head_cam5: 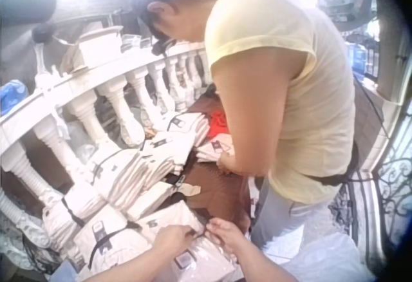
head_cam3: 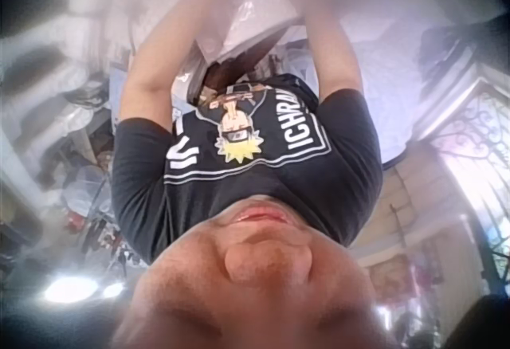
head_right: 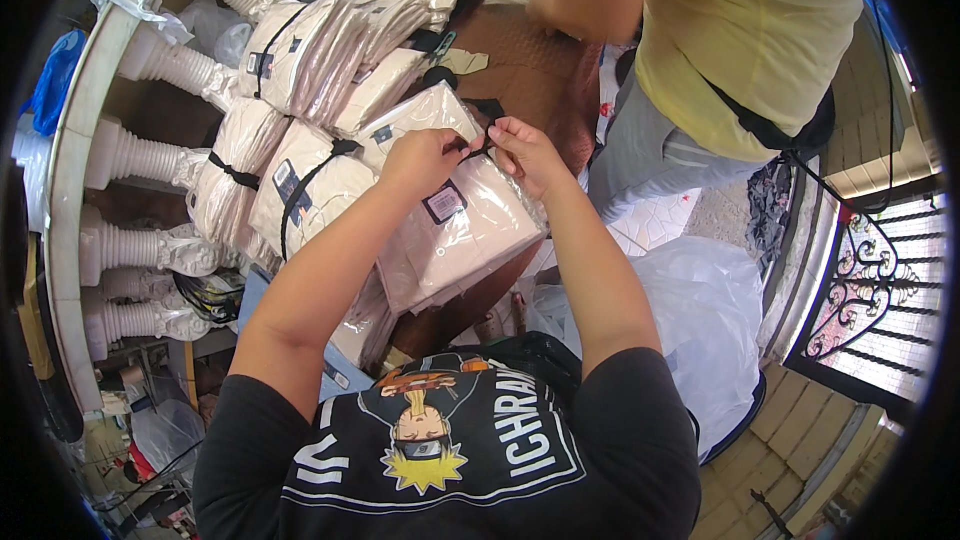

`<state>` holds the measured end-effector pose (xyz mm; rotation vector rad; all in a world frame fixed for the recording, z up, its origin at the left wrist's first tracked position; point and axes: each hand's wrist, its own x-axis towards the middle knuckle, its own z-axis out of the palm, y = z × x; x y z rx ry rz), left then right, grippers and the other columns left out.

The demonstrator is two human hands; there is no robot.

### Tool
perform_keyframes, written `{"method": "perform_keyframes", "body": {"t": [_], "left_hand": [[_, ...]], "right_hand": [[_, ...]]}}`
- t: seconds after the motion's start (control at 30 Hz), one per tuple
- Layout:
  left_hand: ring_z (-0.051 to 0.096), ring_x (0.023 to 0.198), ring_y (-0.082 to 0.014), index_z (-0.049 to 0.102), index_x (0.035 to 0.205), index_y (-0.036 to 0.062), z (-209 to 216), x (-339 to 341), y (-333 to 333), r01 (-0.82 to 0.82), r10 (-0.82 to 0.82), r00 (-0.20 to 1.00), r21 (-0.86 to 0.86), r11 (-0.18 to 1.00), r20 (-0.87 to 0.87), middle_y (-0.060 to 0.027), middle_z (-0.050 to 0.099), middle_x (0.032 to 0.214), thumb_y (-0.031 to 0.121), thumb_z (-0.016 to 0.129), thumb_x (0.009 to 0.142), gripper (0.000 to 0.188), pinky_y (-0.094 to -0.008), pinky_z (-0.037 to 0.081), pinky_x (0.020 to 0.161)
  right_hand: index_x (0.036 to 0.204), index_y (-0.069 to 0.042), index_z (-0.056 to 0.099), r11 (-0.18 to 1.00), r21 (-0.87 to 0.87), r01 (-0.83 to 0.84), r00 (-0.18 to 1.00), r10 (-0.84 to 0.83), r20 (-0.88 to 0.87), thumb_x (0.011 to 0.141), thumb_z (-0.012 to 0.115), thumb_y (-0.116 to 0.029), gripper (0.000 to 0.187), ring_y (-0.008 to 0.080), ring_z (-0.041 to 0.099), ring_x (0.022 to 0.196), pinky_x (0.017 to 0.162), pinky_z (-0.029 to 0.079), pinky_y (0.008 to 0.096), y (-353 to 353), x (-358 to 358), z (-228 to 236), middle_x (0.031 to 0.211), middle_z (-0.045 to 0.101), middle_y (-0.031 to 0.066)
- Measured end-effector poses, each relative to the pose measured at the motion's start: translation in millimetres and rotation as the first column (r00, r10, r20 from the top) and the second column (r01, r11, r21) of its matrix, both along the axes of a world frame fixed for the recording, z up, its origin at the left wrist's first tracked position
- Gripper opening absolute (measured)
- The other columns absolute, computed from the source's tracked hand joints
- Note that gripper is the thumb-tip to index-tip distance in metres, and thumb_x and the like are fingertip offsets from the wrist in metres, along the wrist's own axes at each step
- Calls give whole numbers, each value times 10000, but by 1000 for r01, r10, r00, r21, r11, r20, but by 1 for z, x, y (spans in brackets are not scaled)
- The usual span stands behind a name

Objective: The person organizes and bands stacks of packaged shirts by hand and using a tool to tighten a strap, before placing a banded stack into a larger plastic bag.

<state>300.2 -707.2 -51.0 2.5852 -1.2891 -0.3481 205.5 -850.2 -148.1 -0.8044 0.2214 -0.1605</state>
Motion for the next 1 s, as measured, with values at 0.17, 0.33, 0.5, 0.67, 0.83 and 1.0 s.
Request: {"method": "perform_keyframes", "body": {"t": [0.17,0.33,0.5,0.67,0.83,1.0], "left_hand": [[618,736,-297,664,855,93,0,-1,4,46,-44,987,-10,999,158,-129,647,777,192,580,772,154,-412,474,666],[588,849,-266,658,861,97,9,-4,8,86,-91,953,31,996,288,-77,638,843,171,560,770,153,-437,434,731],[567,903,-250,657,853,102,11,2,25,33,-51,972,79,996,230,-62,623,898,192,547,785,157,-433,397,775],[580,882,-270,646,866,87,10,4,25,23,-18,989,-35,999,145,-81,627,911,184,527,790,171,-412,434,737],[612,755,-302,613,859,33,2,8,-5,-24,-4,956,-92,995,-294,-115,648,819,213,496,829,217,-386,472,670],[568,630,-162,576,848,16,-5,2,-11,-180,42,815,-183,967,-578,-58,630,732,233,492,870,234,-296,455,616]], "right_hand": [[979,-52,513,997,3,-72,997,72,-5,904,501,-115,98,28,362,431,401,265,148,0,3,10,756,574,26],[975,-59,510,992,-65,-105,993,102,-53,913,484,-119,90,25,333,422,401,257,147,-4,5,2,729,542,3],[988,-56,506,996,-59,-71,990,63,-125,926,447,-124,110,29,311,443,433,270,161,-5,1,-6,678,499,-21],[977,-76,513,996,10,-93,988,94,-119,926,448,-132,100,39,366,477,454,284,168,-11,-5,-21,685,506,-23],[944,-91,530,995,93,46,988,-31,-151,917,476,-142,79,82,483,588,493,326,178,-5,0,-15,727,534,-14],[967,-113,512,957,273,100,995,-92,-42,915,483,-171,84,92,483,646,483,333,182,1,12,-7,726,519,-11]]}}
